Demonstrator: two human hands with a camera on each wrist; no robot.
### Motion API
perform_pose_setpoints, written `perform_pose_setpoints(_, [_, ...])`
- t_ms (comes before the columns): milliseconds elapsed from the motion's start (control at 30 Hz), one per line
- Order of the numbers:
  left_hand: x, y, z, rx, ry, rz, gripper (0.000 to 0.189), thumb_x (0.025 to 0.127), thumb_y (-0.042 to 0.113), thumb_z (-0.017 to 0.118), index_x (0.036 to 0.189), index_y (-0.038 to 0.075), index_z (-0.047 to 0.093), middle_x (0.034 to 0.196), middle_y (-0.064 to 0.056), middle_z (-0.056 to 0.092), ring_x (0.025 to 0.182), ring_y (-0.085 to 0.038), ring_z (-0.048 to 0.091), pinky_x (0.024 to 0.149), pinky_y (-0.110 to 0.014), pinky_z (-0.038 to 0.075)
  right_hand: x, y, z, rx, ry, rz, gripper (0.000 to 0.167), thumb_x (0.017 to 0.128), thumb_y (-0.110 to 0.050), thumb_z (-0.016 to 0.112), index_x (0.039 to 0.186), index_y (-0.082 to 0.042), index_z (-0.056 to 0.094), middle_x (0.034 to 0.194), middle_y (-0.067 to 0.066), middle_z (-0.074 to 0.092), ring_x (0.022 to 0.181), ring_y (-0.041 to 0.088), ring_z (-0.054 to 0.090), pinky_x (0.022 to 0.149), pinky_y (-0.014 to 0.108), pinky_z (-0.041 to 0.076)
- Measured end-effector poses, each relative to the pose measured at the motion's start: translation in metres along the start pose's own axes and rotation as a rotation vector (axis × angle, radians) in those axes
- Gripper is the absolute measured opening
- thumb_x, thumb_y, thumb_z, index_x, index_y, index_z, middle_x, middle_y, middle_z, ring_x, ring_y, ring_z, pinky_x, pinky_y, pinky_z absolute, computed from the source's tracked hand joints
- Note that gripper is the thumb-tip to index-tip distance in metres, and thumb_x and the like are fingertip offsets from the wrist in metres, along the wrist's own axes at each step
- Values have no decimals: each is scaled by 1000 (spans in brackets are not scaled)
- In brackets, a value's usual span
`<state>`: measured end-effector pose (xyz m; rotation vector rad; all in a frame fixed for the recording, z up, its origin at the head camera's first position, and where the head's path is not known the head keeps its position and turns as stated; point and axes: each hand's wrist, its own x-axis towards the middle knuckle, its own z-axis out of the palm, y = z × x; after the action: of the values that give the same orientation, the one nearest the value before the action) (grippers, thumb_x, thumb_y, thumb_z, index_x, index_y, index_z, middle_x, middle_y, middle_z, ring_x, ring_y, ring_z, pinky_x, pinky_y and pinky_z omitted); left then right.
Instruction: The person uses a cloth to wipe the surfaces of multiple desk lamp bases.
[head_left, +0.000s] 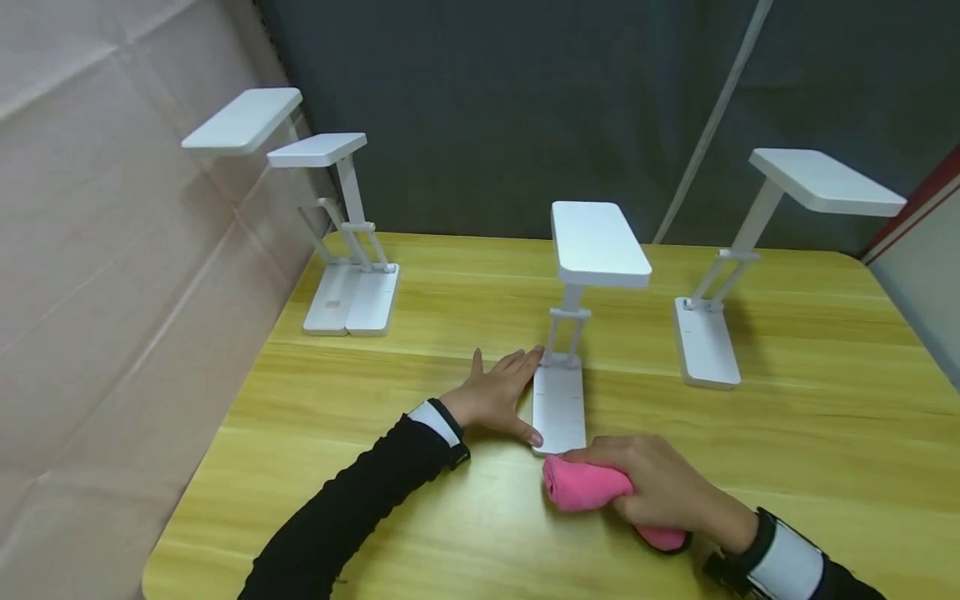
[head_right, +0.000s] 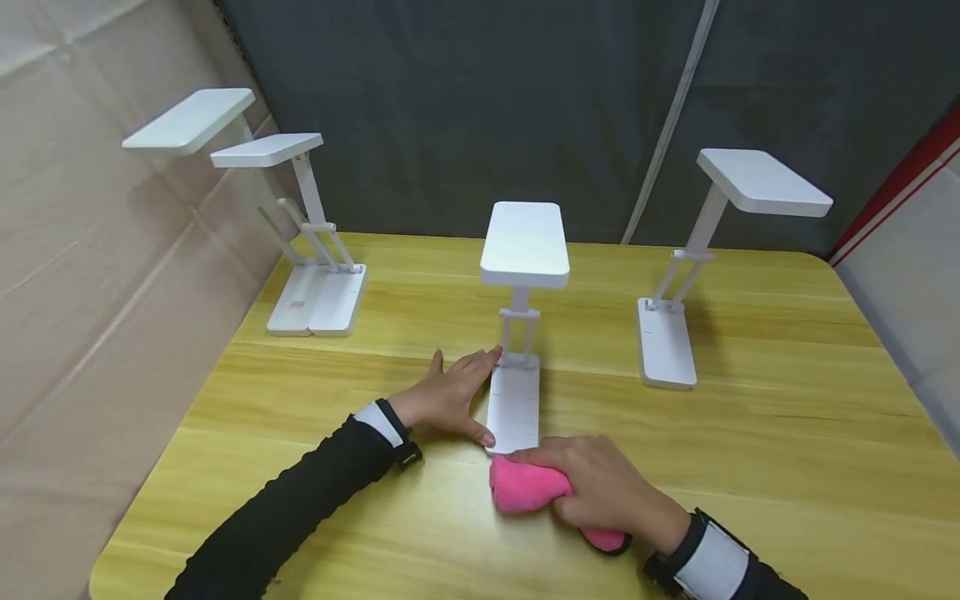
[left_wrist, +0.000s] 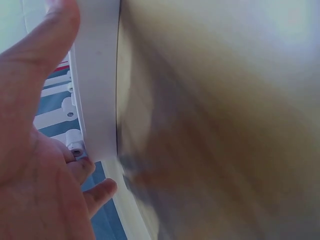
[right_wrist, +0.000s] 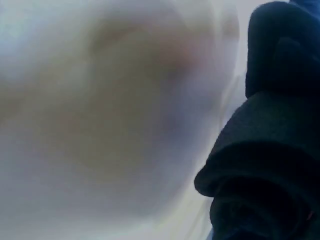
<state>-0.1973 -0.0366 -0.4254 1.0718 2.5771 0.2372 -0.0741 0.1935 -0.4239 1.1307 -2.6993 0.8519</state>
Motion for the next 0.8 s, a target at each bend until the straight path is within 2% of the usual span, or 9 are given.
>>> perform_pose_setpoints(67, [7,0,-2,0,-9,4,130,65,70,71,154,13,-5,159,-3,6,145,-20,8,104,-70,-2,-3,-1,3,-13,-10,-3,69,54,-1,65,118,-27,68,101,-14,67,79,-2,57,59,20,46])
perform_pose_setpoints(200, [22,0,-5,-6,-21,19,129,67,70,71,154,14,-7,160,-3,6,145,-19,6,104,-70,-3,-10,-3,9,-53,-12,16,66,53,-3,66,115,-26,69,96,-16,65,75,-2,53,57,20,44])
perform_pose_setpoints(333, [36,0,-9,-19,-27,28,128,68,69,71,154,15,-7,160,-1,4,145,-19,6,103,-70,-2,-14,-7,11,-59,-6,39,69,52,-2,66,116,-28,68,86,-19,59,64,-3,41,53,16,35])
perform_pose_setpoints(600, [60,-4,-20,-57,-73,37,126,69,67,71,154,16,-7,160,-1,2,145,-20,5,103,-70,-3,-19,-19,14,-53,-19,53,71,53,-1,65,118,-29,67,88,-18,60,64,-3,41,52,15,34])
perform_pose_setpoints(800, [70,-12,-32,-105,-90,-22,124,71,66,70,154,19,-9,160,0,-1,145,-20,1,105,-68,-5,-15,-21,15,-44,-44,28,75,52,-1,64,120,-32,65,84,-21,56,63,-4,38,48,14,31])
